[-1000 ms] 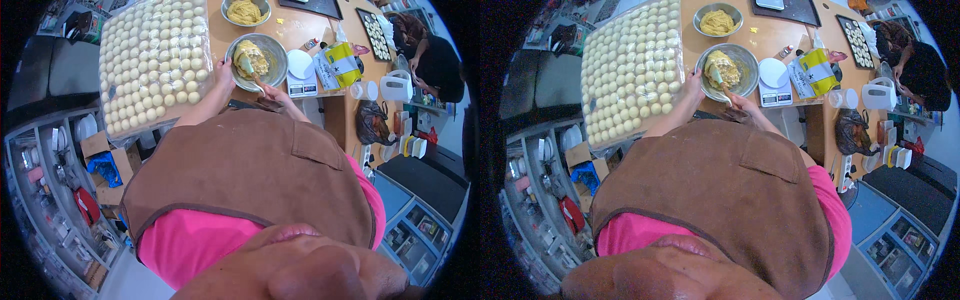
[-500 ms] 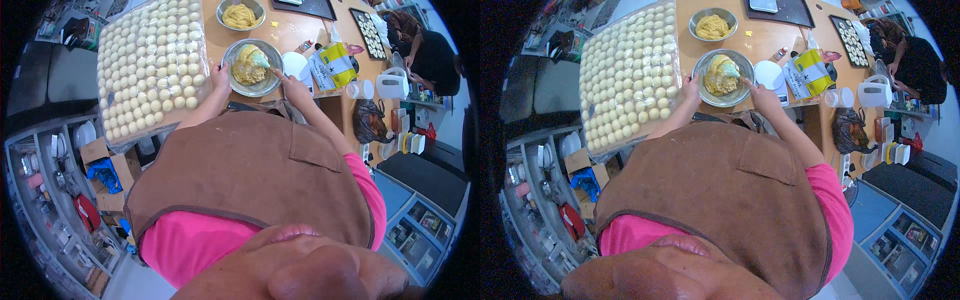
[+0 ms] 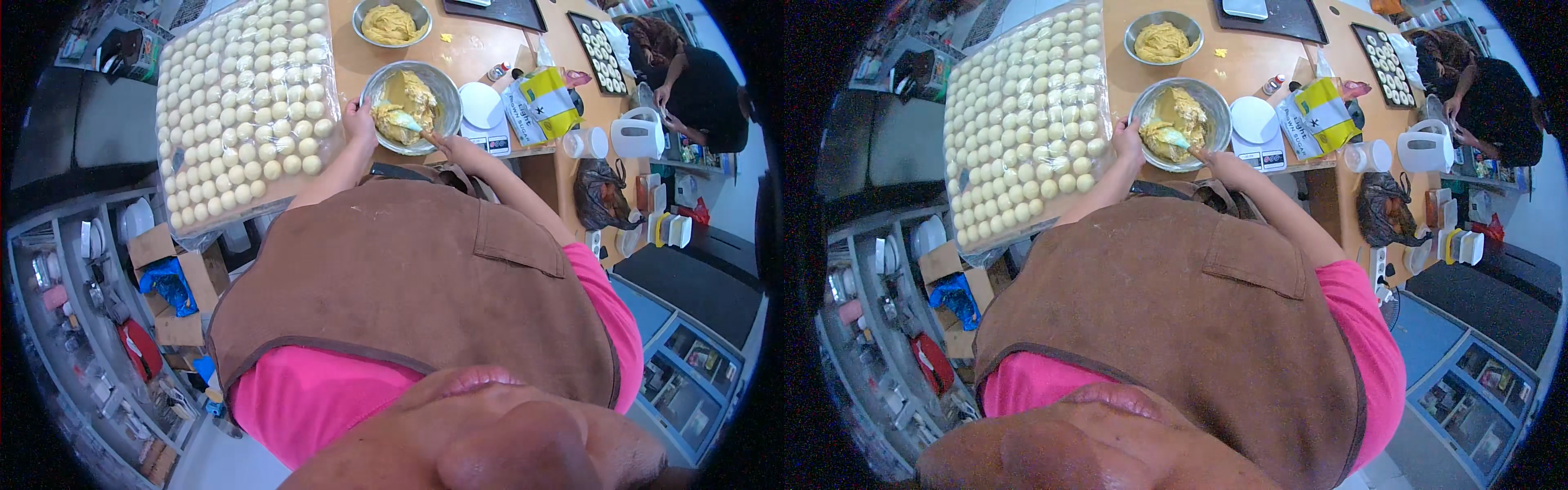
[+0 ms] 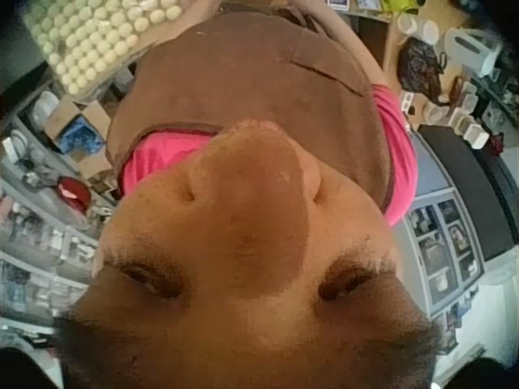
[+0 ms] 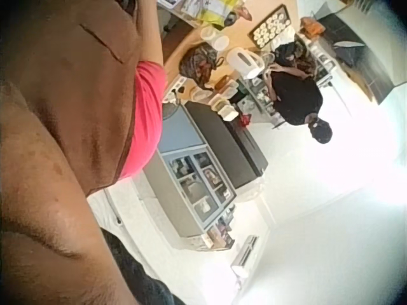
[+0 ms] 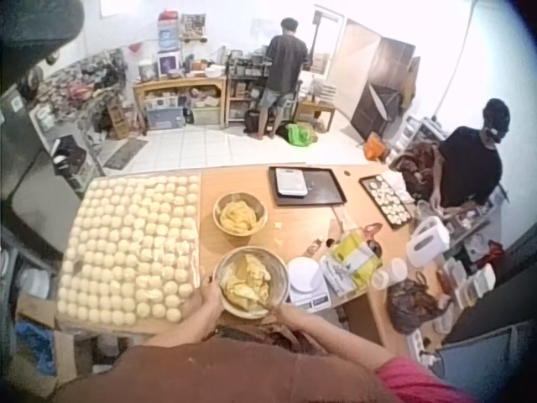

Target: The person stirs a mixture in a bowl using a wooden spoon, gradually adding ingredients from a small container.

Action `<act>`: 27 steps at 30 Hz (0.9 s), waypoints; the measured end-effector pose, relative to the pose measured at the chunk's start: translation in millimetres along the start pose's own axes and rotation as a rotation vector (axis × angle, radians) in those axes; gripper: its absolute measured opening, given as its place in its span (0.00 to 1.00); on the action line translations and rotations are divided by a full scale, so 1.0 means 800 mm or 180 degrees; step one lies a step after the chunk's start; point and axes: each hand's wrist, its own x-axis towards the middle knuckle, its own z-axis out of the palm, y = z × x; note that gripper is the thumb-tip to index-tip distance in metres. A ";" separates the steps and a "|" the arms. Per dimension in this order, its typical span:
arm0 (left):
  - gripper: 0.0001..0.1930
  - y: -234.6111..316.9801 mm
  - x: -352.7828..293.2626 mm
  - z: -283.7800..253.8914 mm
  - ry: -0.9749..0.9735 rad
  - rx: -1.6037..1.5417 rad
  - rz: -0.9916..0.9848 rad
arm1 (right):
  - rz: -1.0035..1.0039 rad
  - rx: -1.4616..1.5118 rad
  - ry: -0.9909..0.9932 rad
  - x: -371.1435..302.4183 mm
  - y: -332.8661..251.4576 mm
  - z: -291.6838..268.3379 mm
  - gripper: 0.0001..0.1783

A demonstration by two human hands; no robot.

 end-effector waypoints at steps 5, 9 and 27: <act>0.05 0.004 -0.001 0.001 0.0045 0.0036 0.0003 | 0.0012 0.0137 -0.0189 -0.040 -0.030 -0.040 0.23; 0.06 0.002 0.006 -0.005 -0.0161 0.0130 0.0082 | -0.0231 -0.0073 -0.0296 -0.071 -0.016 -0.079 0.21; 0.12 0.020 0.075 -0.007 -0.1514 0.0885 -0.0620 | -0.1533 -0.3592 0.1338 -0.051 -0.033 -0.188 0.32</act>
